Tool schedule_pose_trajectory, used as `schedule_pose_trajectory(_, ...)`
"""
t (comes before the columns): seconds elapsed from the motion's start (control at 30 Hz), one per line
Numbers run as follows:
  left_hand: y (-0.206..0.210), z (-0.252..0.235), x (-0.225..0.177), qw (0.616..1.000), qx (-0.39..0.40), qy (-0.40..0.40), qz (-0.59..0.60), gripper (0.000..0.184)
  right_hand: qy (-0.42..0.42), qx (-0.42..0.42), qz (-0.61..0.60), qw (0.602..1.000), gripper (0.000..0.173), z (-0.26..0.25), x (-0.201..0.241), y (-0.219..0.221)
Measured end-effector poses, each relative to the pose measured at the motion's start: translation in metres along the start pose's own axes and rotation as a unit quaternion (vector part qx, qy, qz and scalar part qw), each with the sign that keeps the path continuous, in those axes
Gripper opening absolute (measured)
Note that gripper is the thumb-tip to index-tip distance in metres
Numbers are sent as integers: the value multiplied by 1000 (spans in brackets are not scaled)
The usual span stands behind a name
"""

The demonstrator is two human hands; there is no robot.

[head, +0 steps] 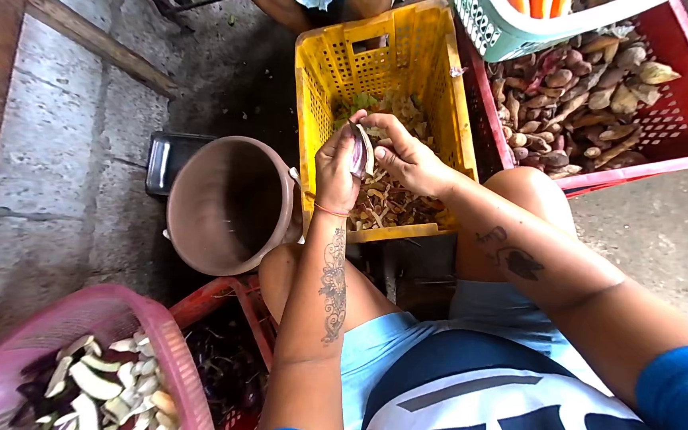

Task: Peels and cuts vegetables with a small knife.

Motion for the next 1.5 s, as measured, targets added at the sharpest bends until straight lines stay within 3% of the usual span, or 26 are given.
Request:
schedule_pose_trajectory(0.17, -1, 2, 4, 999, 24, -27, 13, 32, -25, -19, 0, 1000, 36, -1, -1, -2)
schedule_pose_trajectory(0.23, -2, 2, 2, 998, 40, -50, 22, 32, -3, -42, -78, 996, 31, -3, 0, -2)
schedule_pose_trajectory(0.37, -3, 0, 0, 995, 66, -70, 31, 37, 71, -112, -289, 948, 21, -5, 1, -4)
schedule_pose_trajectory(0.43, -5, -2, 0, 996, 13, -73, 53, 33, 87, -93, -248, 960, 25, -4, 2, -5)
schedule_pose_trajectory(0.57, -9, -9, -4, 980, -124, -99, 123, 35, 33, 28, -26, 999, 46, 1, 4, 5)
schedule_pose_trajectory(0.77, -7, -9, -7, 950, -189, -154, 193, 40, -67, 117, 175, 975, 51, 3, 8, 21)
schedule_pose_trajectory(1.2, -6, -10, -5, 942, -225, -137, 206, 28, -53, 110, 198, 973, 49, 3, 4, 23)
schedule_pose_trajectory(1.5, -3, -12, 3, 949, -244, -79, 184, 24, -32, 68, 182, 980, 42, 0, 1, 25)
Point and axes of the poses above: each hand's wrist, its own z-axis away from the middle knuckle, its own y-axis out of the palm, x = y × z, the point moved 2 cm from there along -z, towards the middle knuckle, and after that the axes turned 13 degrees about -y, right-handed, at the moved point
